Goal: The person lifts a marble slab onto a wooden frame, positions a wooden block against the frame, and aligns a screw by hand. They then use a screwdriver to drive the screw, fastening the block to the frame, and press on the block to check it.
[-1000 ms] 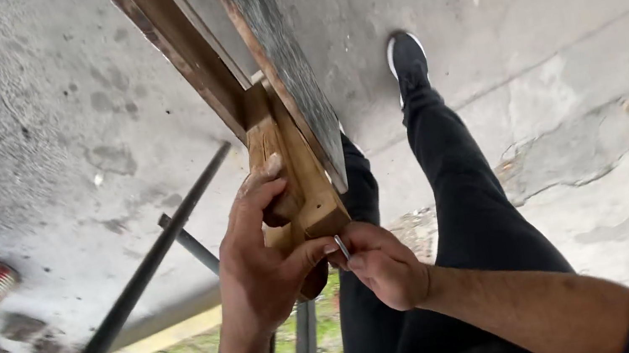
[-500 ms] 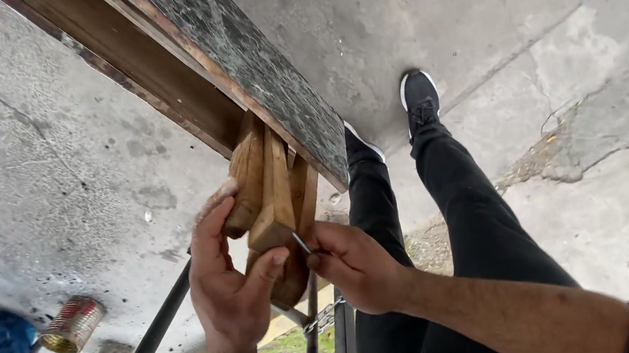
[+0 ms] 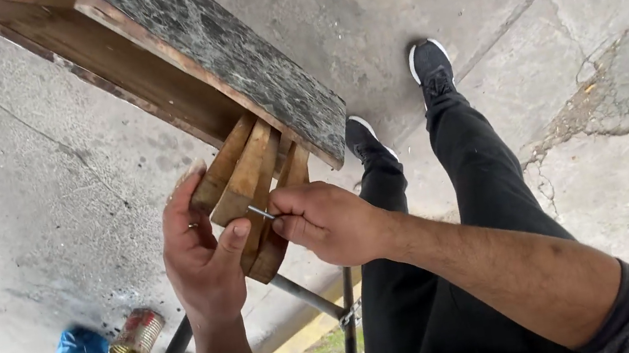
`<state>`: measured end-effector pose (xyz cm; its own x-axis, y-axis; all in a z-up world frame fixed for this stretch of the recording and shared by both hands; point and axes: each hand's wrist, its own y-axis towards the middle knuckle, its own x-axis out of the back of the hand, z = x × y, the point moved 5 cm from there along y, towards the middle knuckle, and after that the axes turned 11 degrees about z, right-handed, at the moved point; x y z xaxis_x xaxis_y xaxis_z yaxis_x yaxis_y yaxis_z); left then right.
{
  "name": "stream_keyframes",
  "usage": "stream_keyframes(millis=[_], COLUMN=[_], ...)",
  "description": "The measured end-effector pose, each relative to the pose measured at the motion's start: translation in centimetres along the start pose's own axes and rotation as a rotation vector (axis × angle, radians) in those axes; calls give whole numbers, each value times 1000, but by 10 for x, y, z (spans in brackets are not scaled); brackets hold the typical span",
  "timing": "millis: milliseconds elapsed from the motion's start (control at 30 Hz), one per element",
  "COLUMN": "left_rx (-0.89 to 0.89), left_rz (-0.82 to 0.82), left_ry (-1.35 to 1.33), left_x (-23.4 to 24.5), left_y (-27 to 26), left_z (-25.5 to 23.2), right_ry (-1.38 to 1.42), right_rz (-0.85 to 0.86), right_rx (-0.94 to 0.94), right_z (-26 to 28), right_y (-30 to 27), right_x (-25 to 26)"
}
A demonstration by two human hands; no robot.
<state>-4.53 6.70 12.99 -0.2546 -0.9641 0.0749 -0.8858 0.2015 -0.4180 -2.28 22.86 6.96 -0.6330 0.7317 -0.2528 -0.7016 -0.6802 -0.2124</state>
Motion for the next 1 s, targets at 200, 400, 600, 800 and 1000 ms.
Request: stream_keyframes(millis=[200,400,600,800,1000], left_rx=[-11,-57,-10,-22,-3], left_rz=[12,16,-25,-43,-92], left_ry=[-51,-88,3,66,162], left_x=[0,-1,-2,-4,-2], left_y=[2,1,5,5,5], left_z=[4,9,8,2,0], right_ry=[555,-116,511,133,397], right_rz=[47,-164,-67,-77,-55], right_rx=[-246,-279,-226,-252,-209], right_z=[-5,26,-44,29,-10], right_y=[0,-6,-16,3,-9], right_x=[-2,-16,-13,1,-5])
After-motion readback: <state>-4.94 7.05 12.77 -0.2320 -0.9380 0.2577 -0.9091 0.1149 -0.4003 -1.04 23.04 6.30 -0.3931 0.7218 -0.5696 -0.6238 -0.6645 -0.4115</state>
